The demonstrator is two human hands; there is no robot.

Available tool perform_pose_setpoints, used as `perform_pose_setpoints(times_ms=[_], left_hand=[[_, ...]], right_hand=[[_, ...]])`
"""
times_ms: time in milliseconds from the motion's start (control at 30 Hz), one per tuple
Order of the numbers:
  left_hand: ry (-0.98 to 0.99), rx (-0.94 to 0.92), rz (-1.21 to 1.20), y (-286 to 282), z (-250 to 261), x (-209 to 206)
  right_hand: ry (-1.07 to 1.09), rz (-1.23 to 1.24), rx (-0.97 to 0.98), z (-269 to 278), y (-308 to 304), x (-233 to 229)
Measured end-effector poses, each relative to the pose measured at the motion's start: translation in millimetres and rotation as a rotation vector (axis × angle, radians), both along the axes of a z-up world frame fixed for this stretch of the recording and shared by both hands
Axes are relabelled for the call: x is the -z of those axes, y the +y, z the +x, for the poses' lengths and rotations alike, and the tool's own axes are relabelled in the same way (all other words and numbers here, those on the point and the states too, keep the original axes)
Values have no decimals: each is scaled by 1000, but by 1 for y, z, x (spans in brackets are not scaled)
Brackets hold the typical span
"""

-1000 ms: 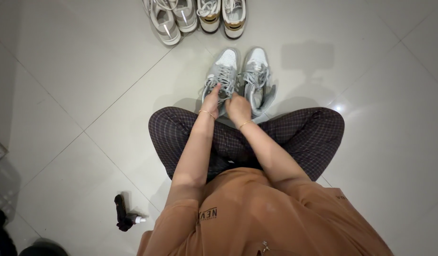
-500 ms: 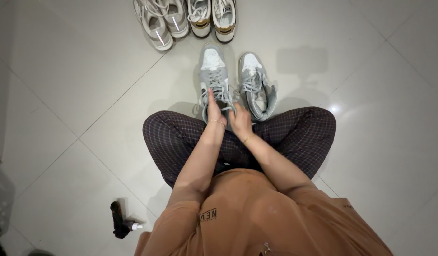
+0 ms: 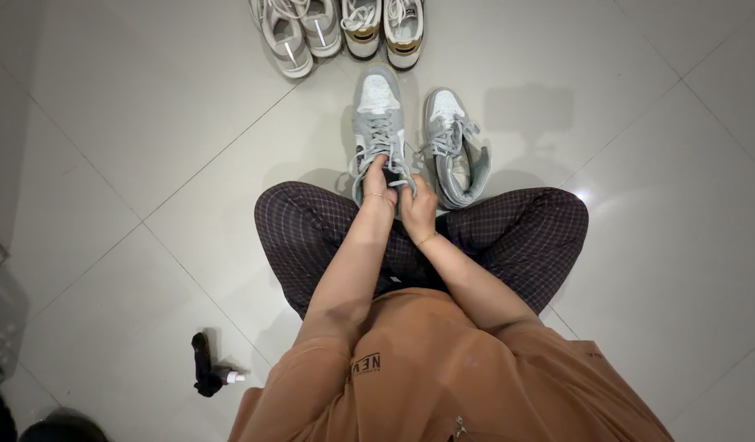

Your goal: The person sits on the floor and laces a pair of white sneakers. They thread the laces through the eyelets, pull them tight, and tie a knot on each shoe.

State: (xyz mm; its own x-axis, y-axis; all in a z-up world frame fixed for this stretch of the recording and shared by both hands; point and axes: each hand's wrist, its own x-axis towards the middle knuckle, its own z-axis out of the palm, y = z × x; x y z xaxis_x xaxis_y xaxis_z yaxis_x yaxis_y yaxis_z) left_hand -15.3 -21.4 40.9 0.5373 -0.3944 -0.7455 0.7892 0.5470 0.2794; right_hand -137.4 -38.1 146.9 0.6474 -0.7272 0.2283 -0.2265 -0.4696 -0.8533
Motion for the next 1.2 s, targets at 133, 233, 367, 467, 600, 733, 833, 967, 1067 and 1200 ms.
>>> perform_pose_setpoints(times_ms=[133, 233, 367, 467, 600, 733, 833, 967, 1067, 1200], left_hand=[[-43, 65, 85, -3, -1, 22], [-112, 57, 67, 3, -15, 24], [-293, 109, 198, 14, -36, -23], [-582, 174, 206, 23, -47, -64], [-739, 452, 475, 35, -52, -105], [-1057, 618, 687, 56, -62, -117], [-1027, 585, 592, 62, -65, -113], [-661, 269, 103, 63, -75, -102], [-328, -35, -262, 69, -77, -108], [11, -196, -187, 60, -61, -131]], right_hand=[[-13, -30, 15, 1, -8, 12], [29, -28, 28, -4, -12, 21], [-6, -16, 46, 1, -14, 18], [55, 35, 60, -2, -13, 9], [112, 88, 61, 0, -9, -3], [109, -11, 32, -4, -8, -4], [118, 24, -3, -8, -8, -7], [52, 29, -60, -11, -11, -17], [20, 46, -77, -13, -6, -21], [-68, 4, -24, -18, -3, -23]])
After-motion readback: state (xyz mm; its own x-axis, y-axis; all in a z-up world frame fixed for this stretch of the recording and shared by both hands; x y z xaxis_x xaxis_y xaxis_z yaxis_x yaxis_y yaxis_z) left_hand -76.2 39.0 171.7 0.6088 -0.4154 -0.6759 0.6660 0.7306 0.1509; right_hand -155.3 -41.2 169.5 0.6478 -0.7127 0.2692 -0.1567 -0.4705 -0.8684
